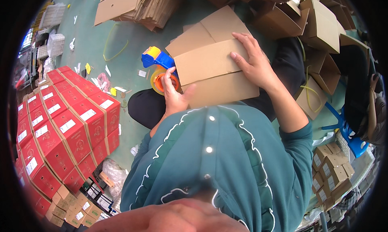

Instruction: The person assembles flat cardboard boxes by folding the flaps and sealing them with a handheld tape dispenser. The person repeatedly picks up a flat box, folds it into shape, and applies tape to secure the seams.

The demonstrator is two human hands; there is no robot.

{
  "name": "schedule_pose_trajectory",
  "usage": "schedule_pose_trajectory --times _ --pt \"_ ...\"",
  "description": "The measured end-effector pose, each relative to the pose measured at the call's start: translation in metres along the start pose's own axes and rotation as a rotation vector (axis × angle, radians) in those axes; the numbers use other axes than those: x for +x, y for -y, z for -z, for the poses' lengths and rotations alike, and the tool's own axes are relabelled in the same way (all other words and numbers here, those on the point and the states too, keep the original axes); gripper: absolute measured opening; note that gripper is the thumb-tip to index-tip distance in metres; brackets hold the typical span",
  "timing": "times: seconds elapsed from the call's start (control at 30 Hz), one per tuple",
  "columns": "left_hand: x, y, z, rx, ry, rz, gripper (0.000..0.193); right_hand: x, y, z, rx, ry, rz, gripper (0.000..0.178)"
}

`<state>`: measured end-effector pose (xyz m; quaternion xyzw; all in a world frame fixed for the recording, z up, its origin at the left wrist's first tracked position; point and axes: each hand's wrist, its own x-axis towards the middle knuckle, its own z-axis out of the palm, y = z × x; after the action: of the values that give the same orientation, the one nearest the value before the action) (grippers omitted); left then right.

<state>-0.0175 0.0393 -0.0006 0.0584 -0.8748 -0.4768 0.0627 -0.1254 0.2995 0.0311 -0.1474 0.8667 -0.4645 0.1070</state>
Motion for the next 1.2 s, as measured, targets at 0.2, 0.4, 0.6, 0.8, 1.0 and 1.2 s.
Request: schedule_pose_trajectory --times 0.2,0.4,0.6,0.8,1.0,1.2 --pt "0.003 0.000 0.000 0.004 -0.024 -0.003 0.078 0.001 0.015 -0.005 -0.177 -0.028 -0.028 0.049" --pt "0.003 0.005 -0.004 0.013 -0.045 0.021 0.075 -0.001 0.014 -0.012 -0.231 -0.059 -0.005 0.048" --pt "0.003 0.005 -0.006 0.085 -0.049 0.024 0.076 -0.002 0.014 -0.014 -0.272 -0.096 -0.022 0.049" --pt "0.037 0.010 0.045 -0.466 -0.172 0.092 0.034 -0.010 0.002 -0.012 -0.383 -0.104 0.010 0.051" --pt "0.039 -0.036 0.108 -0.808 0.040 -0.244 0.058 0.008 0.011 -0.026 -0.493 -0.059 0.114 0.054" --pt "0.031 -0.051 0.097 -0.828 0.132 0.001 0.042 0.028 0.019 -0.050 -0.498 -0.011 0.116 0.055"
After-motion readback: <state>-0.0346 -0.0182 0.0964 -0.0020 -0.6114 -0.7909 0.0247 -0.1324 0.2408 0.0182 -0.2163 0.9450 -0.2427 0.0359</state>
